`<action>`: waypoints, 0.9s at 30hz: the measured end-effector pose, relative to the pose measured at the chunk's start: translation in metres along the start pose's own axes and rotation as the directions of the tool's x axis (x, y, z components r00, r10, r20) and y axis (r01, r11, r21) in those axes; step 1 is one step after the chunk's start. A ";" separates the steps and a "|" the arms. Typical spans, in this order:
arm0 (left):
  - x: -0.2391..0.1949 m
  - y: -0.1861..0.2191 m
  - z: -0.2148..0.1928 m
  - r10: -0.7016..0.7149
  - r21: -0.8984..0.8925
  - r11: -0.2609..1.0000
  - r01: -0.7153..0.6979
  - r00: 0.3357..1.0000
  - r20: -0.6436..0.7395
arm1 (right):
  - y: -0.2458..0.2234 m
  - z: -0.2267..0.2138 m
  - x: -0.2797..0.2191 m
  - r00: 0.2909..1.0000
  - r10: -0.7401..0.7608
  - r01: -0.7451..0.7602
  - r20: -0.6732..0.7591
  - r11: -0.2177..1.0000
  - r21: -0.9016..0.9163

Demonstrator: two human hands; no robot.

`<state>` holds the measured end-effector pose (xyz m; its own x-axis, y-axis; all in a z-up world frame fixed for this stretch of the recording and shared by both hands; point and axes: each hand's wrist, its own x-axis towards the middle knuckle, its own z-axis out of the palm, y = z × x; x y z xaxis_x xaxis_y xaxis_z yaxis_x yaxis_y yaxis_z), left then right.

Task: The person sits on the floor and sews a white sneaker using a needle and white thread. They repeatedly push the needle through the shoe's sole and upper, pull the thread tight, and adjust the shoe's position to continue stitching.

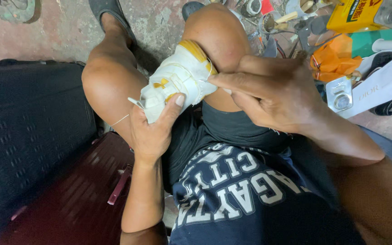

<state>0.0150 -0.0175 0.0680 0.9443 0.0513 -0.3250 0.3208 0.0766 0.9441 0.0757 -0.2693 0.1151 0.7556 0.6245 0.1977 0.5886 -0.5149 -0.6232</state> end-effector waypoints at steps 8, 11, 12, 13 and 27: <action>-0.007 -0.001 0.002 0.012 0.045 0.999 -0.012 1.000 -0.003 | -0.008 -0.006 0.008 1.000 -0.010 0.012 0.030 0.997 -0.071; -0.008 -0.001 0.004 0.015 0.037 0.999 -0.014 0.999 -0.030 | -0.007 -0.007 0.010 0.999 -0.027 0.028 0.029 0.999 -0.039; -0.008 -0.001 0.005 0.015 0.024 1.000 -0.014 0.999 -0.033 | -0.006 -0.007 0.010 0.999 -0.023 0.025 0.036 0.999 -0.041; -0.008 -0.001 0.006 0.014 0.010 1.000 -0.014 0.999 -0.038 | -0.006 -0.008 0.010 0.999 -0.020 0.022 0.044 0.999 -0.044; -0.013 0.005 0.017 0.042 0.061 0.997 -0.037 0.997 -0.072 | -0.038 -0.030 0.029 0.982 -0.024 0.072 0.186 0.965 -0.253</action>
<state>0.0050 -0.0351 0.0778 0.9491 0.1261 -0.2885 0.2891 0.0137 0.9572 0.0840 -0.2498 0.1673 0.6745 0.7351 0.0682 0.6947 -0.6006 -0.3959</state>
